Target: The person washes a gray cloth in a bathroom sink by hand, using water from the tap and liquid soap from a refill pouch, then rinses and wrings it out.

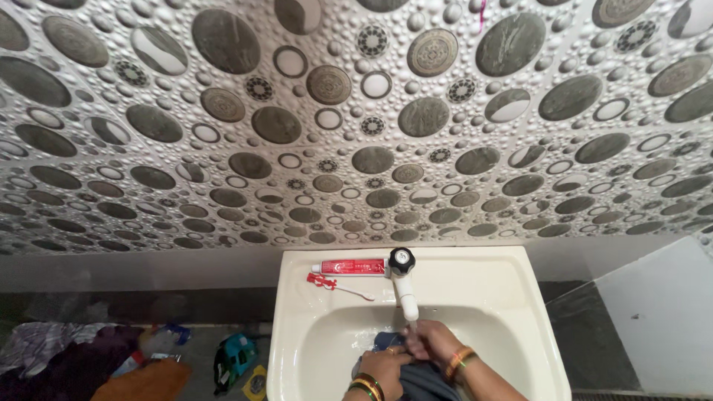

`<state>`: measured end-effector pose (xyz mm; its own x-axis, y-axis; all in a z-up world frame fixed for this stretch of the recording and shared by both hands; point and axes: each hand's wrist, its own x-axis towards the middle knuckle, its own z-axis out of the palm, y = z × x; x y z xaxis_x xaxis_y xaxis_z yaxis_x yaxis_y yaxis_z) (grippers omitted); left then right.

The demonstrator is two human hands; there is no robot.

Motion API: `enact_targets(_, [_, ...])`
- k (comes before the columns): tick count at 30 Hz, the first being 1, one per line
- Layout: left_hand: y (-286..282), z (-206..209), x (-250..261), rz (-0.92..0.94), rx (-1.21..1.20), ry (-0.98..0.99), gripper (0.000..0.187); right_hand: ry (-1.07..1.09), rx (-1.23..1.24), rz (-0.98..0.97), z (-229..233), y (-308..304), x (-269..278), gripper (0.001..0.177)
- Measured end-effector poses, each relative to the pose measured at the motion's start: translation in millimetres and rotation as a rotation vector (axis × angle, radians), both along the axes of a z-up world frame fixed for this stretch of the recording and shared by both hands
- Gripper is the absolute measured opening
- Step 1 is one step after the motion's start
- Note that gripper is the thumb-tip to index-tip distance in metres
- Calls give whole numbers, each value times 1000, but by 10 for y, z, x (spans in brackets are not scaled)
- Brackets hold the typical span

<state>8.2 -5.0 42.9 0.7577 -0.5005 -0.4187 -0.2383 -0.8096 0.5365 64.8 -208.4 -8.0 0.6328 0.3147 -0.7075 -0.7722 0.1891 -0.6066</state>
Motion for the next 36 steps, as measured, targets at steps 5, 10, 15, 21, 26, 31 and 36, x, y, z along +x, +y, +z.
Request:
enact_targets(5, [17,77,-13,15,-13,7,64,332,463,62,-240,204,240,24])
enact_targets(10, [19,123,-38,36,-76,-41,64,235,96,136,-65,-330,498,28])
enact_targets(15, [9,122,6,38,-69,-16,64,-630,-971,343,501,-851,543,29])
enact_targets(21, [9,176,24,45,-64,7,64,-861,-1386,239,1201,-727,-12,36])
enact_targets(26, [5,261,82,27,-43,51,66,-1049,-1534,486,1177,-702,295,88])
enact_targets(31, [-26,346,42,47,-14,43,64,-993,-1574,691,1102,-900,508,98])
enact_targets(36, [-57,448,41,49,-20,6,54,-786,-1768,788,1174,-1166,565,104])
